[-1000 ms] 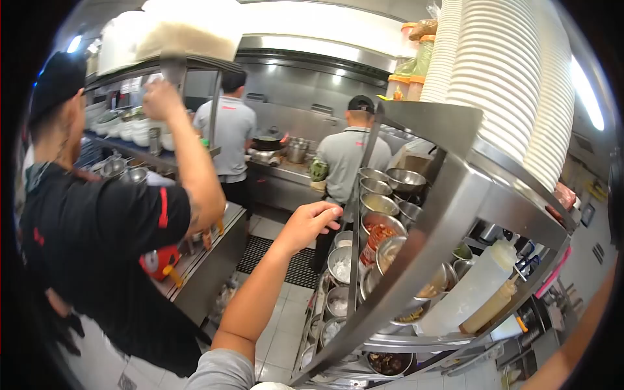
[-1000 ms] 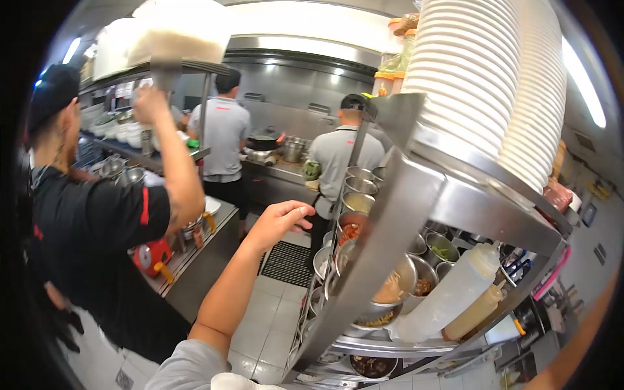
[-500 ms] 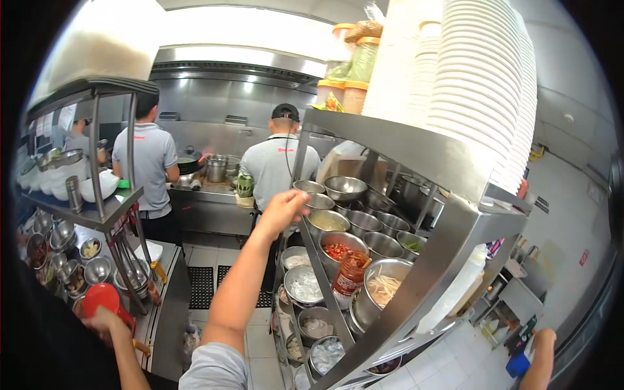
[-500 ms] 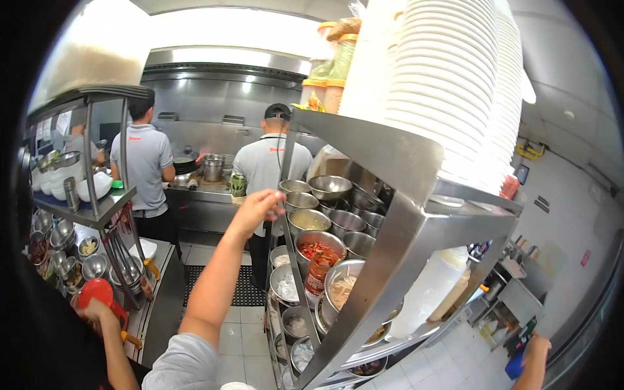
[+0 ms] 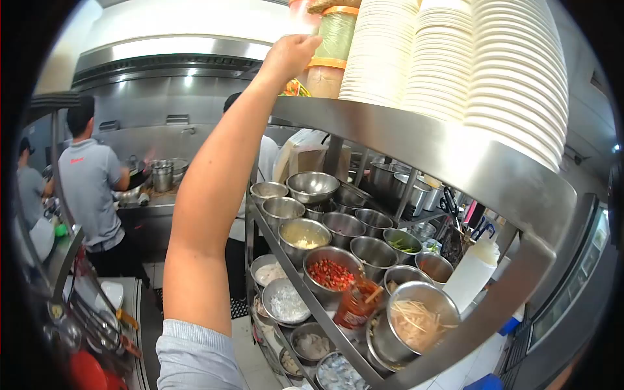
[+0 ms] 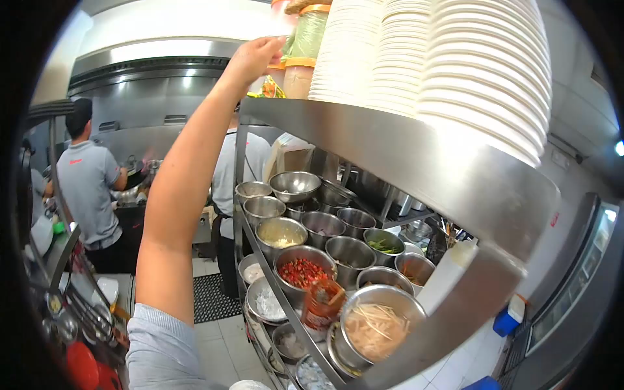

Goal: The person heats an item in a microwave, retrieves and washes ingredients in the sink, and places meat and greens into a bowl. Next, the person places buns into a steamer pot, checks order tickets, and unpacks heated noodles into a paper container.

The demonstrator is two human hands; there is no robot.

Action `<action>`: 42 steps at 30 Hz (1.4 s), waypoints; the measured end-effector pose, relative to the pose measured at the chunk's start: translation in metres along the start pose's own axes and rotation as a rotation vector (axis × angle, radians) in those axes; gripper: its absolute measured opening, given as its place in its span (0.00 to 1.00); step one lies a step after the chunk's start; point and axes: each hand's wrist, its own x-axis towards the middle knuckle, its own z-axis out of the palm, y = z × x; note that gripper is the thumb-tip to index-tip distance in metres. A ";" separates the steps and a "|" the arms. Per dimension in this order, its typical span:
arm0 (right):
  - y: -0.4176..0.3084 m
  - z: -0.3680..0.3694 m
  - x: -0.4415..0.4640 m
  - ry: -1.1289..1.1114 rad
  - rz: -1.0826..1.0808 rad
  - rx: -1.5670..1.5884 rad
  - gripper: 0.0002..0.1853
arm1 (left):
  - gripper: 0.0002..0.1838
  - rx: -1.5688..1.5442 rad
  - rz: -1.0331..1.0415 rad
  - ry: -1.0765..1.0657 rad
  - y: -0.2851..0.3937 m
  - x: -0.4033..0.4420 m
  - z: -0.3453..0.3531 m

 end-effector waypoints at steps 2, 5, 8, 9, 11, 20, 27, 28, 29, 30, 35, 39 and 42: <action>-0.013 0.013 0.039 -0.243 -0.372 -0.100 0.30 | 0.25 -0.103 -0.037 -0.083 0.003 0.017 0.005; -0.048 0.070 0.073 -0.327 -0.296 -0.073 0.30 | 0.29 -0.309 0.001 -0.230 -0.008 0.054 0.012; -0.073 0.151 0.089 -0.457 -0.157 -0.036 0.30 | 0.56 -0.458 0.028 -0.872 -0.024 0.097 0.011; -0.078 0.180 0.092 -0.514 -0.095 -0.027 0.31 | 0.55 -0.558 -0.013 -0.827 -0.020 0.093 0.013; -0.086 0.237 0.091 -0.636 0.079 -0.022 0.31 | 0.55 -0.672 -0.042 -0.792 -0.012 0.085 0.026; -0.114 0.317 0.052 -0.496 0.288 -0.225 0.33 | 0.39 -0.884 -0.184 -0.700 -0.009 0.078 0.052; -0.103 0.318 0.047 -0.370 0.477 0.004 0.37 | 0.42 -0.673 -0.209 -0.613 0.018 0.071 0.059; -0.102 0.317 0.049 -0.363 0.474 -0.001 0.37 | 0.43 -0.654 -0.195 -0.619 0.018 0.071 0.058; -0.100 0.316 0.049 -0.375 0.446 0.038 0.37 | 0.43 -0.633 -0.183 -0.627 0.019 0.071 0.059; -0.098 0.314 0.051 -0.384 0.415 0.078 0.37 | 0.43 -0.635 -0.175 -0.626 0.022 0.072 0.061; -0.097 0.317 0.050 -0.358 0.410 0.055 0.36 | 0.47 -0.745 -0.256 -0.570 0.015 0.069 0.069; -0.102 0.309 0.051 -0.371 0.414 0.109 0.35 | 0.48 -0.851 -0.171 -0.552 0.014 0.063 0.068; -0.100 0.306 0.049 -0.321 0.337 0.131 0.35 | 0.48 -0.902 -0.169 -0.575 0.016 0.062 0.064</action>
